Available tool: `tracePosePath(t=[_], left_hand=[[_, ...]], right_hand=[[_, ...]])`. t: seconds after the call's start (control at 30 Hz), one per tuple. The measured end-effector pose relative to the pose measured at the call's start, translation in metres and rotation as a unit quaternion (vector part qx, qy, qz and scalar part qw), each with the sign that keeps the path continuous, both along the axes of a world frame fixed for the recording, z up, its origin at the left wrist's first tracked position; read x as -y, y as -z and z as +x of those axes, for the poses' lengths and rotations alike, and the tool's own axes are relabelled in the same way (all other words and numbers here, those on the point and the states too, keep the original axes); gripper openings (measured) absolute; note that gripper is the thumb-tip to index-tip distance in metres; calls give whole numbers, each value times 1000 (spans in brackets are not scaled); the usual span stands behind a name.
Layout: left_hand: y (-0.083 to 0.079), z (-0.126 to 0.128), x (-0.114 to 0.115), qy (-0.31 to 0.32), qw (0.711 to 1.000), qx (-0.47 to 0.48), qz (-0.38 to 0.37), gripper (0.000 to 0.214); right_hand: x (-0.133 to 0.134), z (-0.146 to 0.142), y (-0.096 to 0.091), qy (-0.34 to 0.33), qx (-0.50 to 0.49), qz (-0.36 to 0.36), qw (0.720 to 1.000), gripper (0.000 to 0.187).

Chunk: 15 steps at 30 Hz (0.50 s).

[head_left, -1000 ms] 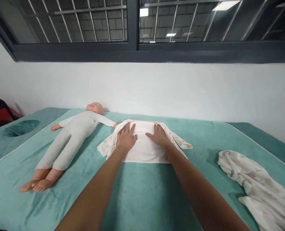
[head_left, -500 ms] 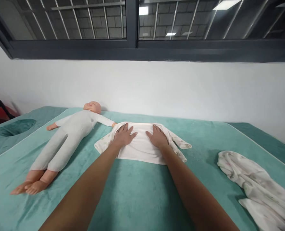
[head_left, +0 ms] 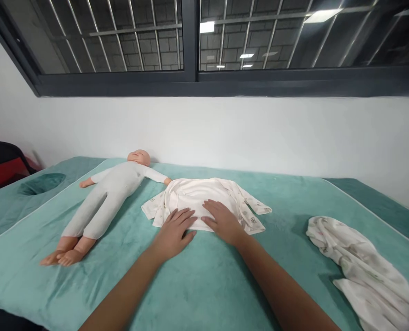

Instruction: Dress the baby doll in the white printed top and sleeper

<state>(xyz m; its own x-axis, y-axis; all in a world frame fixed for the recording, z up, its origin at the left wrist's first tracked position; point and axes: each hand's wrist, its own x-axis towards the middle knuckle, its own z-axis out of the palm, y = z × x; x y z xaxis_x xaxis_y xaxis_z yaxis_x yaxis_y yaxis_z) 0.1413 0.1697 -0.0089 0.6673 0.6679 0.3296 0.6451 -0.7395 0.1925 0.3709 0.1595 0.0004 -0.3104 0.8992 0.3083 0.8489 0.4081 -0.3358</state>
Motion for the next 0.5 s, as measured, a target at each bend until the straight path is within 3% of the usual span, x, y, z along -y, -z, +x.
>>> tracePosePath(t=[0.1,0.2,0.3,0.5], left_hand=[[-1,-11,8,-64,998,5,19,38],[-3,-13,7,-109,993,-23,34,43],[-5,-12,6,-116,992,-40,36,34],[-7,-13,12,-148,986,-23,67,19]], right_hand=[[29,4,-6,-37,32,21,999,47],[48,16,-14,0,54,45,997,30],[55,26,-16,34,85,63,994,16],[52,27,-9,62,130,80,986,20]])
